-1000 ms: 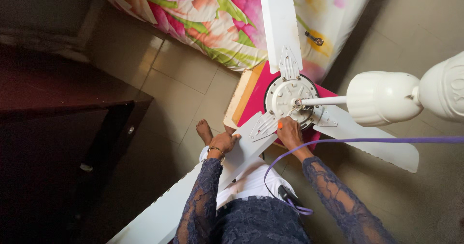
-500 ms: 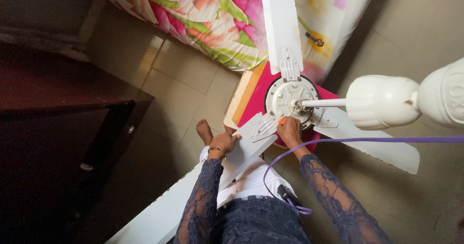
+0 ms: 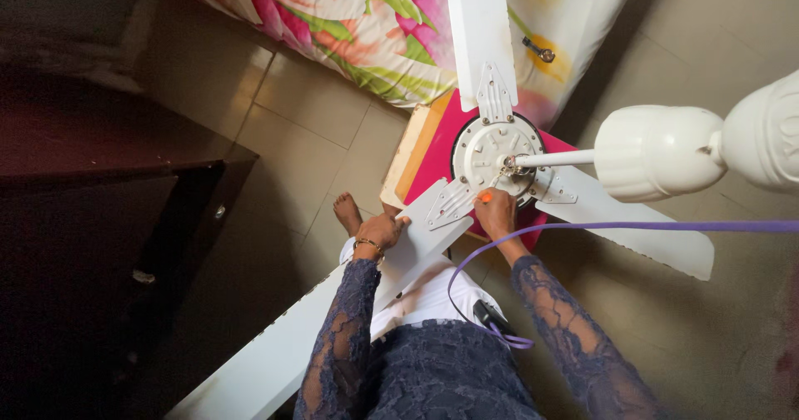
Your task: The person attaches a ceiling fan blade to the motor housing using a screwdriver. They align the blade bracket, insert screws, and tighten them to secure the blade in place.
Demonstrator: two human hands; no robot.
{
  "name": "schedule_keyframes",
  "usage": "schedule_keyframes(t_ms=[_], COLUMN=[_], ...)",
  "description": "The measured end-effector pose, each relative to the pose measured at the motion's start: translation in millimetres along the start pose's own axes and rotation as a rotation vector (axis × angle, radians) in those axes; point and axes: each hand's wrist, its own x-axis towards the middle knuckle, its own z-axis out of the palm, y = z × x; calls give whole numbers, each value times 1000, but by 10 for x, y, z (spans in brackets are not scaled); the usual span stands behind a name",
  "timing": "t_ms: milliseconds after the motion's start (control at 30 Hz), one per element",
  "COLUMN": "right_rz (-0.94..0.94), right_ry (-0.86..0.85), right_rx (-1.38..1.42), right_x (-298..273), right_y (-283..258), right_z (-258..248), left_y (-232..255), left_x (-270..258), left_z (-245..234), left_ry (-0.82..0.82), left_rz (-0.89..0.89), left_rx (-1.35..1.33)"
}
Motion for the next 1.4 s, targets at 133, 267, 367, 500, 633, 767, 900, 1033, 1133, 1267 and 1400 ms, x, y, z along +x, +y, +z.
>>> schedule_keyframes(t_ms=[133,267,367,500,633,767,900,1033,1133,1267,1400], right_rz=[-252,-212,12,-3,-205,-87,-84,-265,-266,95,-82], right_ry=[70,62,-3,10,49,36,35,45,81,12,32], right_rx=[-98,42,113,59,54,55,30,-53,4,84,-44], right_x=[-2,-46,1,8,-37,-35,-26,-24,-80,2,34], right_y=[101,163,105,49,54,28,4,29,43,-10,-58], right_z=[46,-37,-97,-44,-52,-70,-15,-36,-29,-40,-49], left_y=[22,17,78,138,139,140,94,68,-21,-37,0], left_x=[18,-5,-74,-117,-103,-73,-69,-11,8,23,54], left_z=[-17,-1,-46,-67,-64,-55,-15,0,70,89,62], left_ry=[-19,-19,-20,-3,-4,-2,-17,12,12,22,27], left_rz=[-48,-38,-47,-85,-76,-77,-75,-23,-26,-34,-31], left_rx=[10,-13,1,-33,3,1,24,24,12,17,30])
